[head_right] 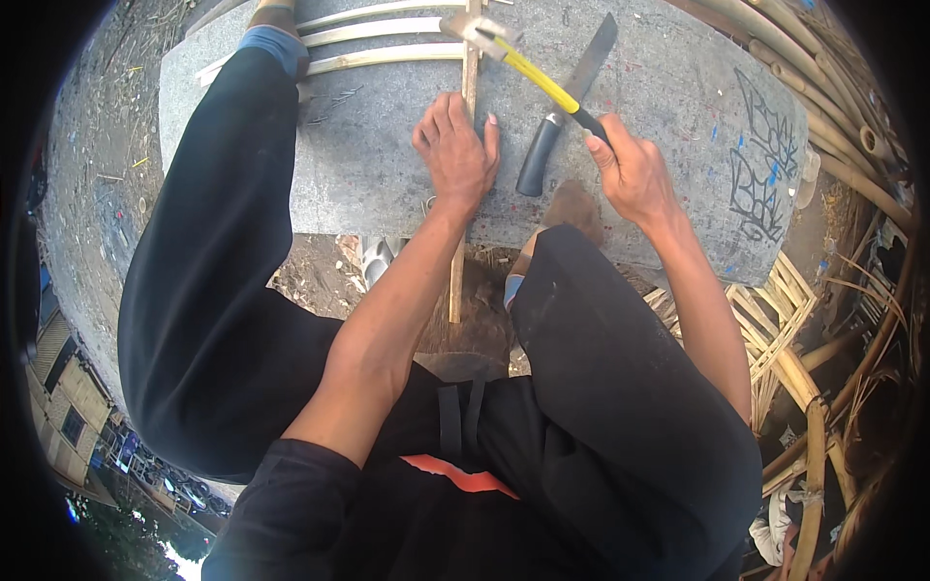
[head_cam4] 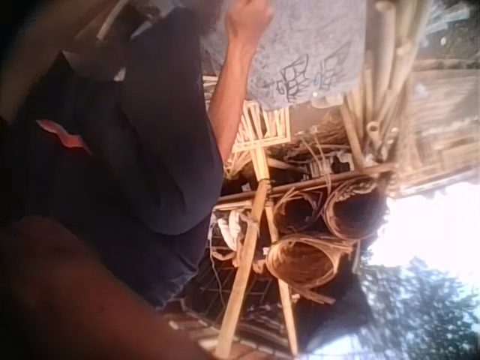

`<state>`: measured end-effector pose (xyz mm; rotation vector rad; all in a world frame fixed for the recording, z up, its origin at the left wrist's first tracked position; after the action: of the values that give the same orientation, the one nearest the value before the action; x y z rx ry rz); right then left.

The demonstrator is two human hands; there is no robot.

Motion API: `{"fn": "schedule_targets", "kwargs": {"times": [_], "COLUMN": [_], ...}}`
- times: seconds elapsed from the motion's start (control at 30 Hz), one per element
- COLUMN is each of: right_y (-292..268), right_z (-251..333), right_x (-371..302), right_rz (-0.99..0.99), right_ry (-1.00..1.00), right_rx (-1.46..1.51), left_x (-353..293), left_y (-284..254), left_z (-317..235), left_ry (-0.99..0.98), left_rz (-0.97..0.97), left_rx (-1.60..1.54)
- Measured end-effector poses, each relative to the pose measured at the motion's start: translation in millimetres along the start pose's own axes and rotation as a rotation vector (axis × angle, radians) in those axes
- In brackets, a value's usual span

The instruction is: The person hammers wooden slats onto a frame and shaves a piece of bamboo with a knife.

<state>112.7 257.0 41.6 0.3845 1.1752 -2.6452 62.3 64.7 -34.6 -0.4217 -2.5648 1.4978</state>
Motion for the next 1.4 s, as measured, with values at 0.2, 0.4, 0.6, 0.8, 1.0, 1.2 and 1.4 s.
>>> {"fn": "schedule_targets", "kwargs": {"times": [0.2,0.4,0.6,0.8,1.0,1.2,1.4], "right_y": [1.0,-7.8,-7.4,5.4,0.6,-6.2,20.3], "right_z": [1.3,11.8,-22.0,-17.5,0.7,11.3,-49.4], "right_x": [10.4,1.4,11.8,2.3,4.4,-9.2,-63.0], "right_rz": [-0.004,-0.077,-0.023,0.004,-0.025,-0.135,-0.225], "right_ry": [-0.005,-0.162,0.103,-0.047,-0.056,-0.178,0.070], "right_rx": [-0.025,-0.057,-0.053,-0.022,0.034,0.104,0.252], "left_x": [1.8,0.5,0.3,1.3,-0.1,-1.2,3.5], "left_y": [-0.8,-1.0,-1.8,-1.7,-1.2,0.1,-2.1], "left_z": [-0.4,-2.1,1.1,-1.4,2.3,0.4,-4.1], "left_ry": [0.004,0.007,-0.007,0.000,0.000,-0.007,0.001], "left_rz": [-0.012,-0.011,-0.020,-0.007,-0.012,-0.002,0.050], "left_rx": [-0.002,-0.013,0.026,-0.024,-0.029,0.004,-0.032]}}
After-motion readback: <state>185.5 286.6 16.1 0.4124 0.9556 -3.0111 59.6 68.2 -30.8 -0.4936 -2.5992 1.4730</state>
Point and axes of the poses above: each hand's wrist, its own x-axis towards the middle knuckle, its own y-axis out of the palm, z = x × y, the point moved 10 cm from there along x, towards the middle knuckle, and after that the axes turned 11 degrees about z, right-handed, at the moved point
